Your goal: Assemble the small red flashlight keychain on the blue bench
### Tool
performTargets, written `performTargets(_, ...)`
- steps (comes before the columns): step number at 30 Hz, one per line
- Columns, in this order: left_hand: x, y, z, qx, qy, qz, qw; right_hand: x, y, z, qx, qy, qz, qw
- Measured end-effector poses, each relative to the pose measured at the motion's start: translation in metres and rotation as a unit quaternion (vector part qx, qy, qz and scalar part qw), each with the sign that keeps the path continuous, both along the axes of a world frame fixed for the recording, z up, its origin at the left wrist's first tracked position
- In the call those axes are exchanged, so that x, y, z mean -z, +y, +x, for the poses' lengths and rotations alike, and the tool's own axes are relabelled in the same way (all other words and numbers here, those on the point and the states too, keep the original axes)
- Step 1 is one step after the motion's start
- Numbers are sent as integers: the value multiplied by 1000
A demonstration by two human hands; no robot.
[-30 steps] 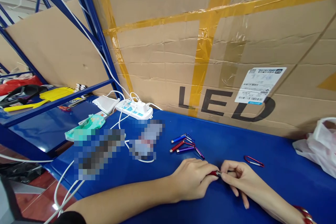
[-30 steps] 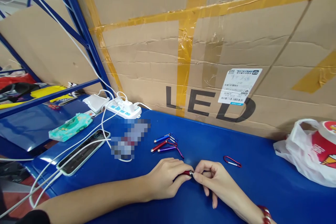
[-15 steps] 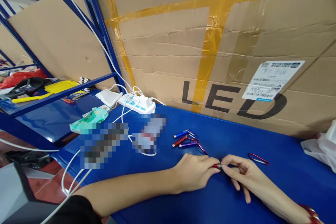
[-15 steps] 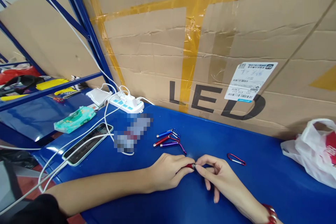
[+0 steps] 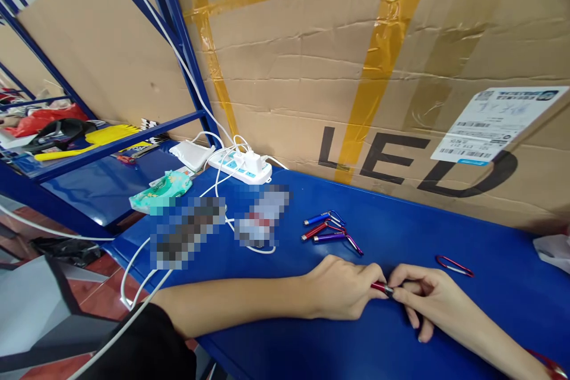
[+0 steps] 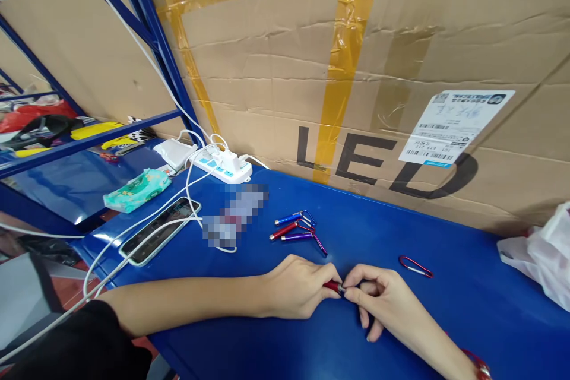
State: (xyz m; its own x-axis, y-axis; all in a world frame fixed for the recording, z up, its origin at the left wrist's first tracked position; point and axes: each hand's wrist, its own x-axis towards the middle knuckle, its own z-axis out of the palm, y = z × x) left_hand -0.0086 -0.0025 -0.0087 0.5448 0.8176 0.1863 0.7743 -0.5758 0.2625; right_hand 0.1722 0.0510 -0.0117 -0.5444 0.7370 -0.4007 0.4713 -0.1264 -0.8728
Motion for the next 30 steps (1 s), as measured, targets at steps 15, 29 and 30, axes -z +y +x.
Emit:
performTargets(15, 5, 0, 0, 25, -20, 136, 990, -7, 3, -1, -32, 49, -35, 998)
performTargets(29, 2, -1, 0, 43, -126, 74, 988, -15, 4, 3, -28, 75, -55, 995)
performTargets(30, 1, -1, 1, 46, -125, 75, 988, -16, 4, 3, -30, 77, -59, 995)
